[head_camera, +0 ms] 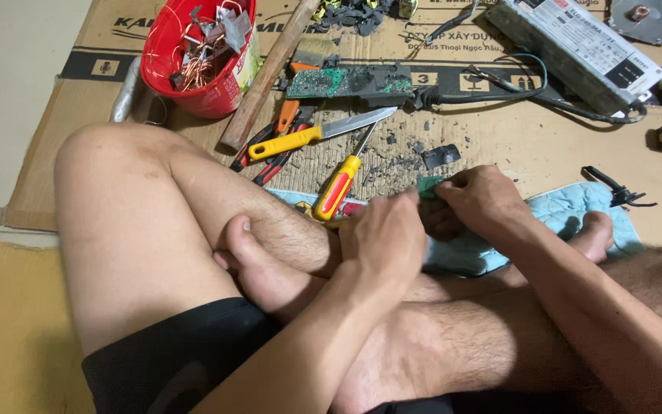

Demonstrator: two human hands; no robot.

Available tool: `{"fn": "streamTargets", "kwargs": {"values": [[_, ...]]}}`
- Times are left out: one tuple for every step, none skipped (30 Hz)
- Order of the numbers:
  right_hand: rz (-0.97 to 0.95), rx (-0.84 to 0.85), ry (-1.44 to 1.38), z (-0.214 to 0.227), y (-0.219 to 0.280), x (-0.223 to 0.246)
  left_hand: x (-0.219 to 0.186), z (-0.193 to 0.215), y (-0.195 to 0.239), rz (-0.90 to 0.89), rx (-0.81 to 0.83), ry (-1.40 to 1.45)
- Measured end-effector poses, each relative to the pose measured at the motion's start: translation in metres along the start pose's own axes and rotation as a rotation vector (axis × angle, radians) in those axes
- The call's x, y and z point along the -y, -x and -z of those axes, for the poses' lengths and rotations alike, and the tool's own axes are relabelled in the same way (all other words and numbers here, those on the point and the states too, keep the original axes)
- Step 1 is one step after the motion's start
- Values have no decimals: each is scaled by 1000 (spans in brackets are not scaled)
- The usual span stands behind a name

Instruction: The person scrapes a green circuit board with a screwdriver to remove material. The person works on the board while sitting on the floor, surrounded by tools and electronic parts.

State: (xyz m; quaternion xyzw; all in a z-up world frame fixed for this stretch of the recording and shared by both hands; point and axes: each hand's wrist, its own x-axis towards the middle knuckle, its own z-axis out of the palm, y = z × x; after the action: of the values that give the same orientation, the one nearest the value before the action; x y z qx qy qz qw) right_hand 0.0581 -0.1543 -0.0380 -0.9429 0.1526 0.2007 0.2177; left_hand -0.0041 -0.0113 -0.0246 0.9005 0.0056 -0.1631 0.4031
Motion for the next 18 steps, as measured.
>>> {"fn": "streamTargets", "kwargs": {"values": [[-1, -3, 1, 0, 1, 0, -9, 8, 11, -2, 0, 1], [-2, -8, -6, 0, 2, 0, -19, 17, 23, -34, -37, -47], [-4, -12, -13, 0, 3, 1, -28, 26, 34, -65, -73, -95], [-5, -14, -15, 0, 1, 0, -28, 31, 32, -68, -73, -97], [-9, -19, -36, -1, -1, 0, -28, 35, 30, -50, -38, -88], [-11, -22, -50, -2, -2, -2, -26, 37, 30, -29, -5, -73], [-11, -21, -46, -2, 2, 1, -23, 36, 30, -27, -5, -70], [-11, -33, -64, 0, 6, 3, -20, 36, 30, -115, 4, -151], [-11, -45, -82, 1, 10, 6, -18, 37, 29, -204, 14, -232], [-6, -44, -83, 1, 10, 6, -12, 33, 22, -201, 10, -233], [-39, -59, -146, 1, 11, 6, -6, 31, 16, -166, 31, -223], [-71, -73, -205, -2, 13, 6, 3, 26, 11, -126, 51, -209], [-65, -69, -202, -5, 7, 4, 0, 37, 14, -121, 46, -208], [-70, -99, -314, -6, 1, -1, -5, 48, 15, -73, 57, -215], [-75, -129, -425, -7, -6, -6, -10, 58, 16, -25, 68, -221], [-74, -133, -427, -1, 4, 1, -13, 63, 14, -29, 67, -222], [-68, -92, -734, 4, 14, 7, -16, 69, 12, -8, 19, -255], [-61, -44, -1039, 8, 25, 14, -19, 75, 10, 16, -27, -286]]}}
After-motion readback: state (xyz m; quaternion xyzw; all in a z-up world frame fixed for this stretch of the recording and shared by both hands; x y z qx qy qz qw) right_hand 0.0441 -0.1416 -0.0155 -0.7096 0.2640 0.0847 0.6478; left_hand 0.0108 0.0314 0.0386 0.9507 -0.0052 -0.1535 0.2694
